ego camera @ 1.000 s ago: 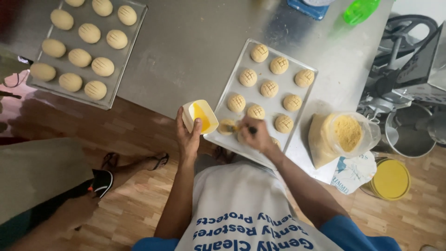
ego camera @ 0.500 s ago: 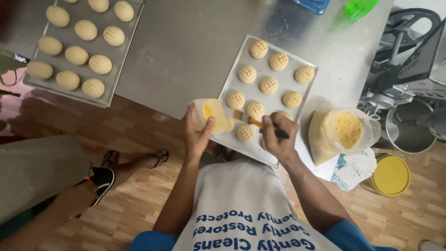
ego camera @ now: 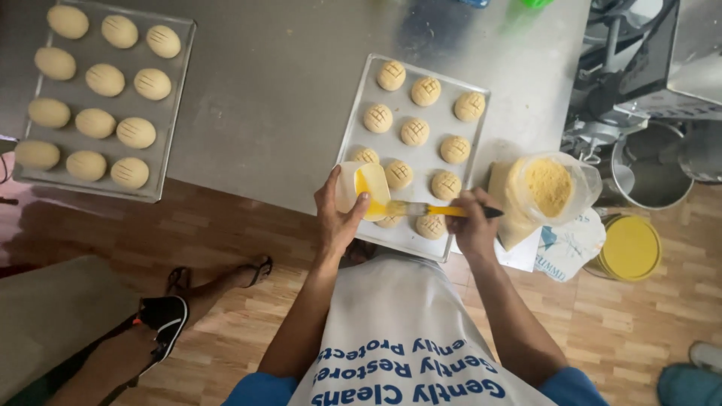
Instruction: The person is arranging small dough balls on metal baking sheets and then applying a glaze to each one using a pastry brush.
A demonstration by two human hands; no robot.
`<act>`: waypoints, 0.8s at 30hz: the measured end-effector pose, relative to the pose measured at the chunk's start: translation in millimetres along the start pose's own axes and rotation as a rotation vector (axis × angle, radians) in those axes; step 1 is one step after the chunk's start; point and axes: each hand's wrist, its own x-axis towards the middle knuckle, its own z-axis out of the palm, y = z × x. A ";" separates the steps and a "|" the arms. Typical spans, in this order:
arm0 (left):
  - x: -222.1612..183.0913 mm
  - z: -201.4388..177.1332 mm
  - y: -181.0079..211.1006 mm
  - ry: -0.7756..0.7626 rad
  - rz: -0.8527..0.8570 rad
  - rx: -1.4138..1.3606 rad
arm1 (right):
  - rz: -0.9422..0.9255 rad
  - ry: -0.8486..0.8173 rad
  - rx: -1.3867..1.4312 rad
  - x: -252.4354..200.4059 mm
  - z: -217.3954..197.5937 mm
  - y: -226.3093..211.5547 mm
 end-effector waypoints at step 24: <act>-24.3 -23.2 42.9 0.032 -0.123 -0.064 | -0.438 -0.478 -0.779 7.7 31.7 36.5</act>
